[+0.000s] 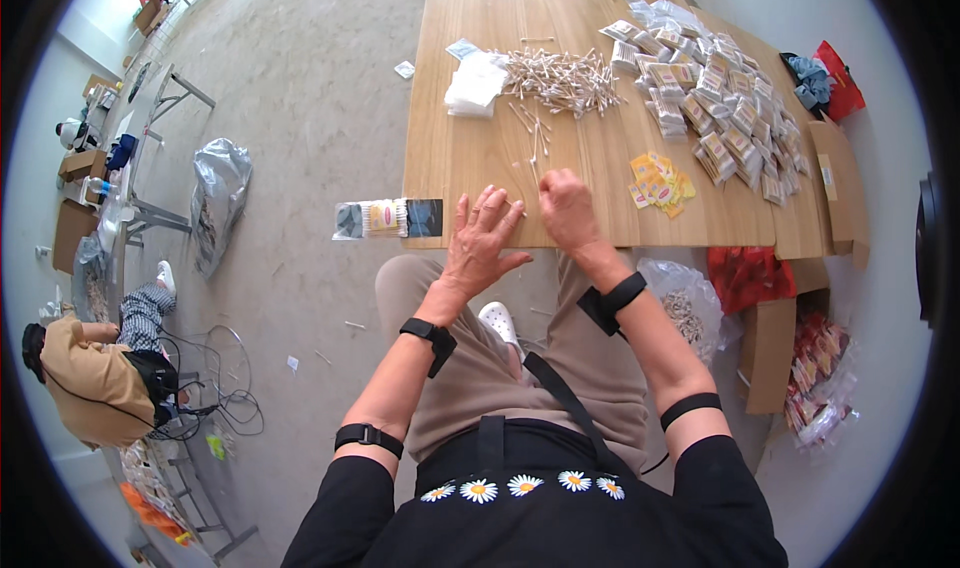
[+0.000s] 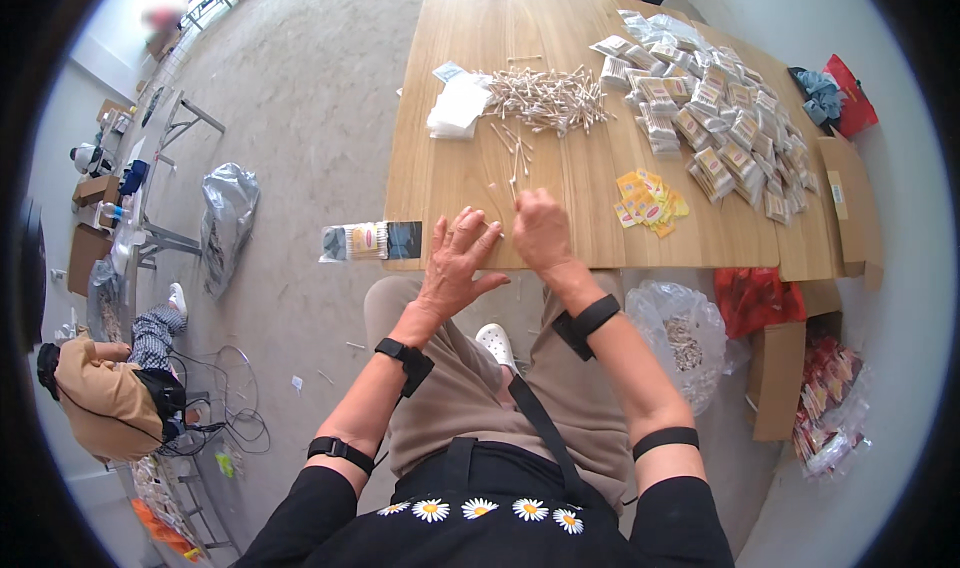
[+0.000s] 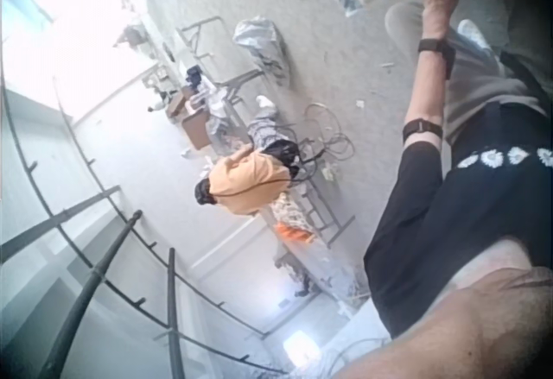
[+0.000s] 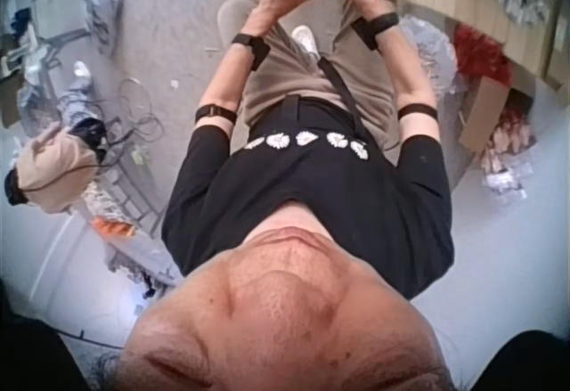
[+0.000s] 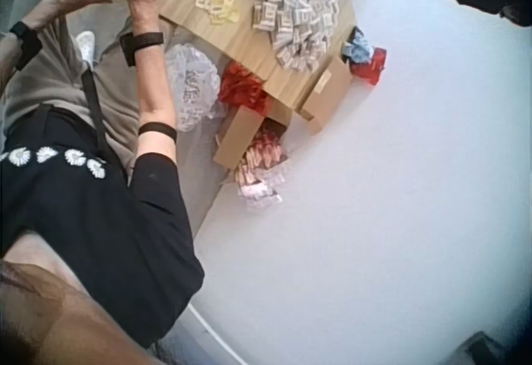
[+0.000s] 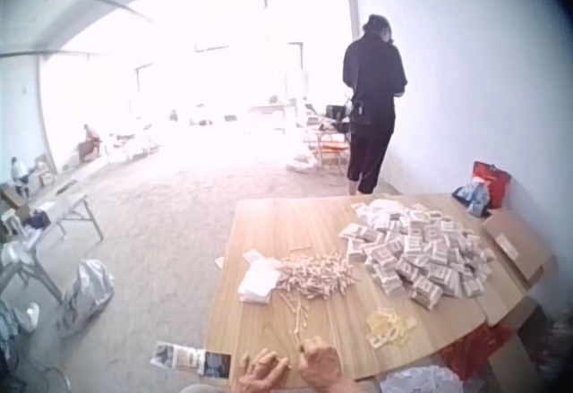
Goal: The person is seen taking cotton swabs and packing them into small plastic bags.
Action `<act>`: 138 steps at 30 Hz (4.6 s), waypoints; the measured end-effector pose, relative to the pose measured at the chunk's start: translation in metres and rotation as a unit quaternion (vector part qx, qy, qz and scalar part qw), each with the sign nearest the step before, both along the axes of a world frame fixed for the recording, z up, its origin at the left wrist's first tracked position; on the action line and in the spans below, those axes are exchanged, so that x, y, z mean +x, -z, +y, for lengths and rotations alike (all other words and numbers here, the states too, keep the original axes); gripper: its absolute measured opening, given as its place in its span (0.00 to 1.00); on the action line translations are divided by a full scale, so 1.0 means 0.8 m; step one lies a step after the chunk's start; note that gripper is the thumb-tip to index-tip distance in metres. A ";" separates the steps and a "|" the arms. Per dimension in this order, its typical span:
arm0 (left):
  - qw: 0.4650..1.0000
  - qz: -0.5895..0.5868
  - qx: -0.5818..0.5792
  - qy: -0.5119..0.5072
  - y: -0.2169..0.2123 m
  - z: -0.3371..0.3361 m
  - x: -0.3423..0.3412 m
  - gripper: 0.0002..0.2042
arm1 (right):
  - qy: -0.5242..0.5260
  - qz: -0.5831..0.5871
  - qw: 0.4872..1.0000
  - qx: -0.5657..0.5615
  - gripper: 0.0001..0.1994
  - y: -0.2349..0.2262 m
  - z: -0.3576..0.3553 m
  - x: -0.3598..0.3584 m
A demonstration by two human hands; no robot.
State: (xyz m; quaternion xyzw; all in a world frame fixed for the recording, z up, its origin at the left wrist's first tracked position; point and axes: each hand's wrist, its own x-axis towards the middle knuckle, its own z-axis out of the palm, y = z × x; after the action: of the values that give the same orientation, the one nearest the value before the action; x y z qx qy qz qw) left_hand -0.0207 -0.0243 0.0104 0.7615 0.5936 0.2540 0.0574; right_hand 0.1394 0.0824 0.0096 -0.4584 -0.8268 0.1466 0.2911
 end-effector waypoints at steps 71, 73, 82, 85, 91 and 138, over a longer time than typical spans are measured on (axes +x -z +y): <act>0.997 0.077 -0.015 0.005 0.001 0.033 0.009 0.52 | 0.179 -0.068 0.980 -0.062 0.06 -0.013 0.068 -0.021; 0.997 0.074 -0.014 0.006 0.002 0.033 0.010 0.52 | 0.187 -0.075 0.978 -0.046 0.06 -0.003 0.075 -0.022; 0.996 0.088 -0.009 0.000 0.008 0.032 0.005 0.51 | 0.105 -0.047 0.992 -0.056 0.06 -0.009 0.047 0.002; 0.996 0.093 -0.008 0.002 0.007 0.033 0.006 0.51 | 0.113 -0.020 0.992 -0.045 0.06 -0.018 0.040 -0.010; 0.997 0.067 -0.025 0.008 0.003 0.035 0.009 0.55 | 0.047 -0.021 0.997 -0.054 0.03 -0.003 0.033 -0.019; 0.995 0.085 -0.053 0.001 -0.002 0.035 0.012 0.57 | 0.190 -0.128 0.969 0.094 0.08 -0.010 0.195 -0.012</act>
State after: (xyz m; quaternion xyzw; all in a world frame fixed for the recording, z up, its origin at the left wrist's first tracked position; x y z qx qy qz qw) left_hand -0.0113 0.0038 0.0116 0.7772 0.6078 0.1563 0.0468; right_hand 0.1298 0.2387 0.0178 -0.5929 -0.7650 -0.0497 0.2466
